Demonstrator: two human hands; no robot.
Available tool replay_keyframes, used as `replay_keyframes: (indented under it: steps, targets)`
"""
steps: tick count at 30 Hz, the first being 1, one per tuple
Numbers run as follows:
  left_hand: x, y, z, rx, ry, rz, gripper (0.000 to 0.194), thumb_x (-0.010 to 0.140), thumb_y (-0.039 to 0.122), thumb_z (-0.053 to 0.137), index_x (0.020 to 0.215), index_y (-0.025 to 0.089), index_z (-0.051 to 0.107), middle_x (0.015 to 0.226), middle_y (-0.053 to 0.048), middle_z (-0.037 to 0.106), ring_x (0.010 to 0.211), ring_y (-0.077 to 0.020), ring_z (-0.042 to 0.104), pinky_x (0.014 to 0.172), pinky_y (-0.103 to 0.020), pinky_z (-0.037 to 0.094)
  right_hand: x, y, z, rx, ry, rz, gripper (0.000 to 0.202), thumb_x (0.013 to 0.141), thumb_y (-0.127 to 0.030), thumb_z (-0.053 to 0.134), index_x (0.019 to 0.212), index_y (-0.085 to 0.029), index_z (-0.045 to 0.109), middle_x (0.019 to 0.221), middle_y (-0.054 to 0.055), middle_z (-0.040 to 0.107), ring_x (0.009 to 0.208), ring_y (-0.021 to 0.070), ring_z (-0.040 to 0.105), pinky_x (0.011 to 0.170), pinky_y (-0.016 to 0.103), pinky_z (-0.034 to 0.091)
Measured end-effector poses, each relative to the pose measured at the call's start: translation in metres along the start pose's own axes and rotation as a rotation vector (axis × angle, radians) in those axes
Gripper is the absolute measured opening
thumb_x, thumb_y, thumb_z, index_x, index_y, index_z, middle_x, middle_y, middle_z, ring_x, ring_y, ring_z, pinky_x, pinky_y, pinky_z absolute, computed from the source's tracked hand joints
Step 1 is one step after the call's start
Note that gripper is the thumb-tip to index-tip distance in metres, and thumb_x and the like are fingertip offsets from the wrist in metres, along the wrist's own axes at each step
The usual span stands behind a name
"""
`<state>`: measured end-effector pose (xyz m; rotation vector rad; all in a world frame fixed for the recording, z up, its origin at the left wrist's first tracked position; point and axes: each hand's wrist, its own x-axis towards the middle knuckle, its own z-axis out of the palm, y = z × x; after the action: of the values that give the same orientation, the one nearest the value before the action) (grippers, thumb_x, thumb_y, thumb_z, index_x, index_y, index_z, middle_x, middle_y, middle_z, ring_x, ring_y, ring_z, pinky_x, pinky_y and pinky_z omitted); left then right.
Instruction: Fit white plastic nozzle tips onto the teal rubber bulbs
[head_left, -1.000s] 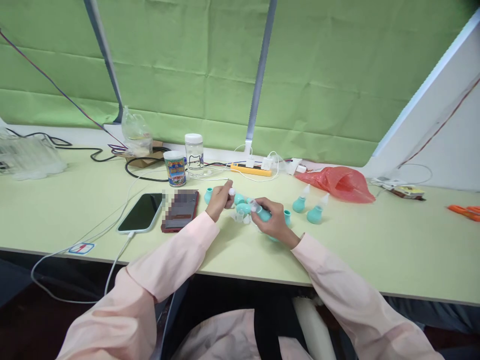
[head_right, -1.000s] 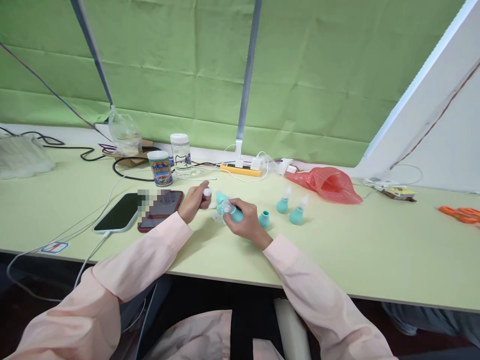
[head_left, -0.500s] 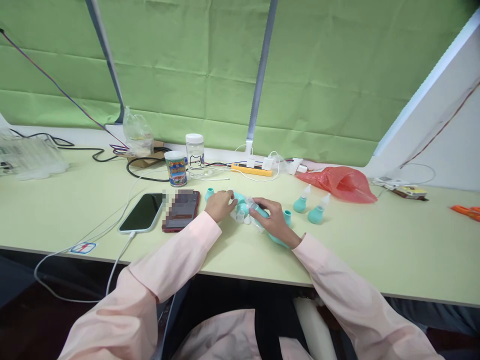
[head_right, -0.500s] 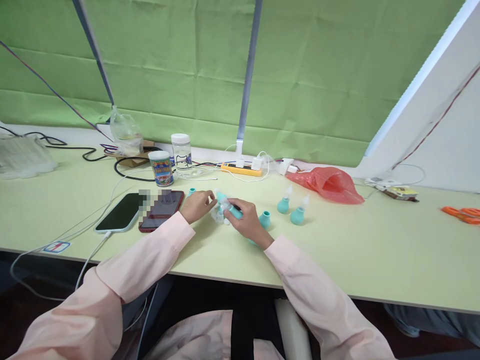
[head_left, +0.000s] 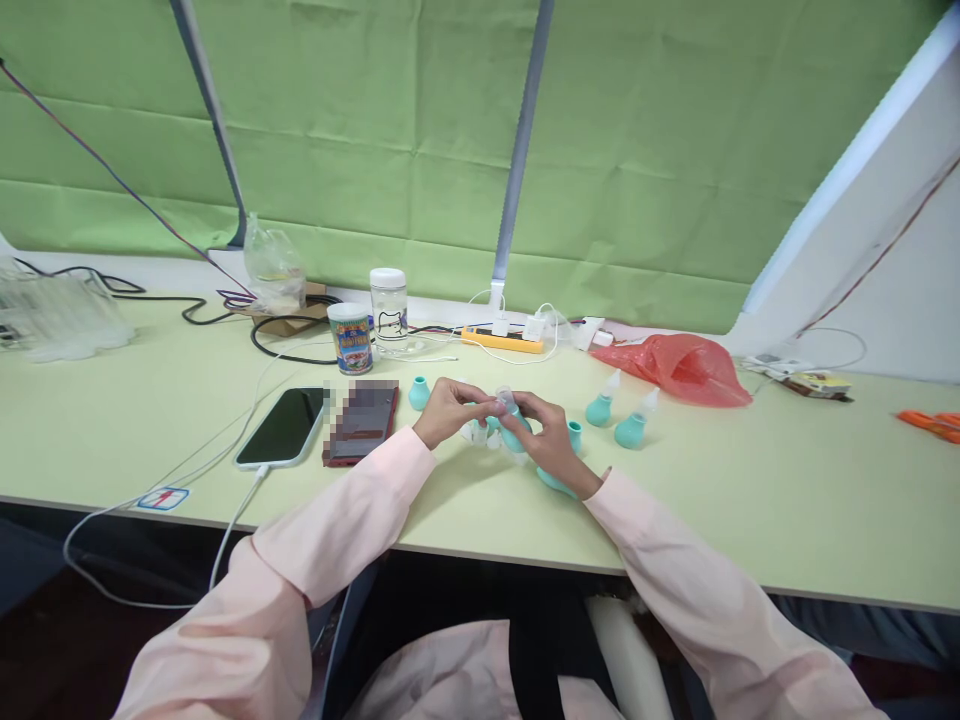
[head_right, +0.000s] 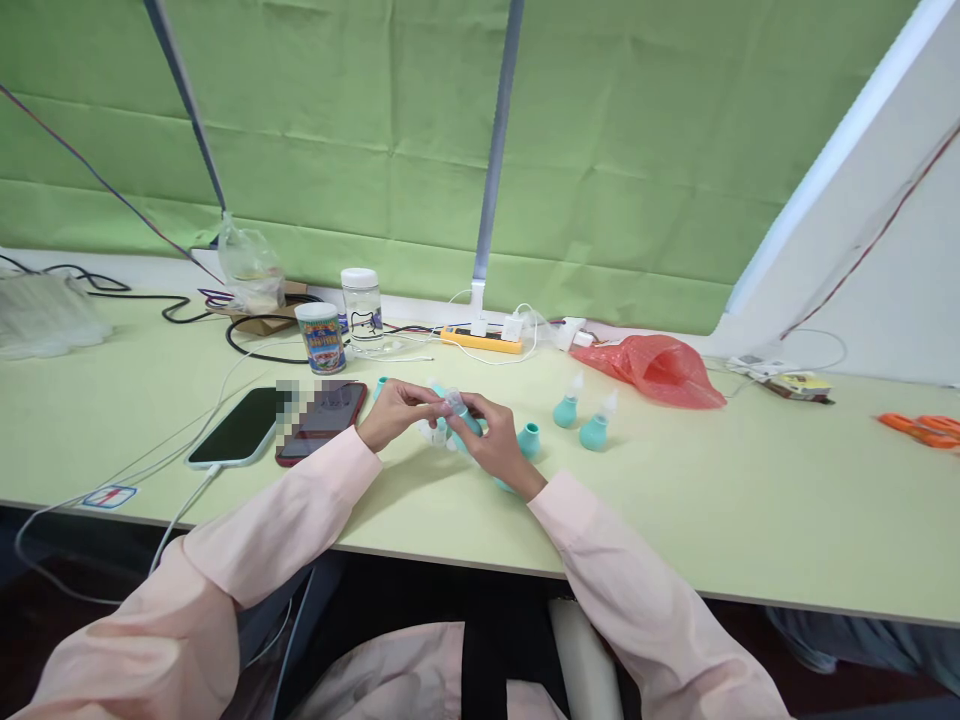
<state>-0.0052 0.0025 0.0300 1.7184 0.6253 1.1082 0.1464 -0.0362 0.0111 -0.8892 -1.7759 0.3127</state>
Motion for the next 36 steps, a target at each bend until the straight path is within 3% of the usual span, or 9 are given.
replay_keyframes:
  steps: [8,13,16,20,24,30,36]
  targets:
    - [-0.001,-0.003,-0.002,-0.09,-0.033,0.002,0.024,0.06,0.032,0.063,0.065,0.009,0.064,0.054,-0.003,0.058,0.046,-0.007,0.048,0.048,-0.02,0.039,-0.001,0.001,0.0,0.108,0.005,0.059,0.024,0.071,-0.029,0.053,0.092,-0.017,0.055,0.085,0.005,0.06,0.075,0.0162,0.057,0.067,0.029,0.048]
    - [-0.001,-0.002,0.002,0.023,0.007,0.068,0.026,0.062,0.034,0.06,0.071,0.009,0.064,0.061,-0.005,0.061,0.048,-0.0084,0.05,0.048,-0.022,0.042,0.001,0.002,0.001,0.119,0.044,0.085,0.026,0.07,-0.031,0.054,0.091,-0.016,0.055,0.085,0.005,0.061,0.076,0.0168,0.058,0.068,0.029,0.048]
    - [-0.003,-0.003,0.007,0.202,0.122,0.218,0.024,0.067,0.033,0.055,0.07,0.011,0.063,0.065,-0.006,0.061,0.053,-0.0101,0.052,0.049,-0.022,0.044,0.002,0.003,0.002,0.119,0.048,0.115,0.027,0.071,-0.034,0.052,0.091,-0.017,0.055,0.086,0.005,0.061,0.078,0.0171,0.058,0.068,0.029,0.048]
    - [-0.005,-0.008,0.01,0.541,0.273,0.579,0.016,0.072,0.026,0.051,0.067,0.015,0.062,0.062,-0.005,0.06,0.058,-0.0107,0.051,0.057,-0.025,0.044,0.002,0.006,0.002,0.054,0.058,0.112,0.028,0.07,-0.037,0.052,0.089,-0.017,0.056,0.079,0.004,0.061,0.072,0.0158,0.057,0.065,0.028,0.047]
    - [-0.003,-0.012,0.008,0.733,0.273,0.751,0.014,0.074,0.02,0.047,0.069,0.015,0.059,0.061,-0.005,0.059,0.059,-0.0107,0.049,0.057,-0.025,0.042,0.002,0.008,0.002,-0.011,0.051,0.093,0.027,0.069,-0.035,0.053,0.088,-0.016,0.056,0.076,0.003,0.06,0.066,0.0137,0.054,0.062,0.026,0.047]
    - [-0.003,-0.008,0.004,0.885,0.171,0.792,0.014,0.074,0.017,0.044,0.065,0.016,0.054,0.058,-0.003,0.056,0.06,-0.0108,0.046,0.057,-0.024,0.04,0.002,0.008,0.001,-0.051,0.049,0.049,0.023,0.067,-0.031,0.056,0.082,-0.014,0.058,0.07,0.002,0.058,0.057,0.0109,0.05,0.057,0.024,0.046]
    - [-0.004,-0.006,0.005,0.904,0.191,0.776,0.016,0.073,0.016,0.043,0.058,0.017,0.049,0.053,-0.001,0.05,0.056,-0.0099,0.044,0.054,-0.022,0.038,0.001,0.008,0.001,-0.027,0.022,0.061,0.025,0.068,-0.032,0.054,0.086,-0.015,0.058,0.076,0.003,0.061,0.062,0.0126,0.054,0.06,0.026,0.047]
